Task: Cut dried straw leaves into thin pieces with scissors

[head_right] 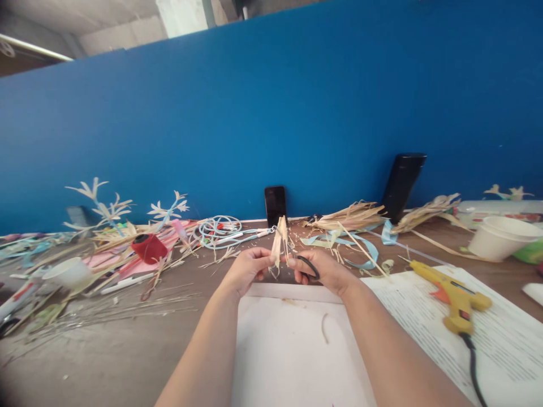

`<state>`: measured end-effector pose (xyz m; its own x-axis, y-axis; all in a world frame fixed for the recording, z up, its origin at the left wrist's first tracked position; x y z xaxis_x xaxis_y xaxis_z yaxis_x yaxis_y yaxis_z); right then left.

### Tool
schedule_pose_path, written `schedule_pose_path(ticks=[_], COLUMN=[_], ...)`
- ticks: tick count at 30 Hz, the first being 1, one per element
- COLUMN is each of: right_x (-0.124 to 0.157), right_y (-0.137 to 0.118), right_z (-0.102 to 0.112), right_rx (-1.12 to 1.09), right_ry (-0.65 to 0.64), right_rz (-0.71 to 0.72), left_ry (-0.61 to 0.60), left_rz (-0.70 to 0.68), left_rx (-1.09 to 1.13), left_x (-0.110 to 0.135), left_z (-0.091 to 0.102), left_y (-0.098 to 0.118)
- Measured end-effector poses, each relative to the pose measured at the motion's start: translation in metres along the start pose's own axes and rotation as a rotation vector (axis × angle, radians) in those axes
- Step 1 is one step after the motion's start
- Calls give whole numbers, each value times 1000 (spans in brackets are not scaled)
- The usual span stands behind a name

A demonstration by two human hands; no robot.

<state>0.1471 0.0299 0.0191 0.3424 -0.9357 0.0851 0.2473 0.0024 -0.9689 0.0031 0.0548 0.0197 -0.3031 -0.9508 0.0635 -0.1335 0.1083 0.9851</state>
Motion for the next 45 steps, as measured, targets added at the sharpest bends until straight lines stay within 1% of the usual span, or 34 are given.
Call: schedule_pose_path(ticks=[2, 5, 7, 11, 16, 21, 27, 31, 36, 40, 45], right_x=[0, -1, -3, -6, -7, -7, -6, -7, -7, -8, -8], right_y=[-2, -5, -4, -2, -1, -2, -4, -1, -3, -6, -14], right_z=[-2, -6, -9, -12, -15, -15, -15, -13, -15, -21, -28], right_rx=[6, 43, 71, 151, 167, 203, 212, 222, 235, 204, 159], right_ry=[-13, -43, -49, -47, -45, -33, -24, -8, -3, 19, 29], right_rz=[17, 49, 40, 14, 2, -12, -14, -29, -14, -21, -6], left_ry=[31, 121, 175, 243, 330, 356, 351, 399, 435, 407, 390], left_rz=[-32, -78, -94, -146, -164, -172, -179, -197, -223, -237, -234], left_rx=[10, 42, 64, 101, 170, 157, 105, 173, 279, 333, 328], left_x=[-1, -3, -4, -5, -4, -3, -4, -2, 0, 0, 0], left_z=[2, 10, 14, 20, 26, 27, 26, 31, 33, 27, 23], left_y=[2, 3, 3, 6, 8, 8, 9, 10, 12, 14, 13])
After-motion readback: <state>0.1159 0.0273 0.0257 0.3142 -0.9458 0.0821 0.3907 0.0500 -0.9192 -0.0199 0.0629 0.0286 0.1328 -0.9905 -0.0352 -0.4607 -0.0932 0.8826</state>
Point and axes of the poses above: each hand's wrist, its own x-axis away from the middle knuckle, its own z-axis out of the back of the hand, y = z × x, the point moved 8 cm from there along -x, towards the middle knuckle, and after that the axes turned 4 degrees about x, right-handed, at the moved point
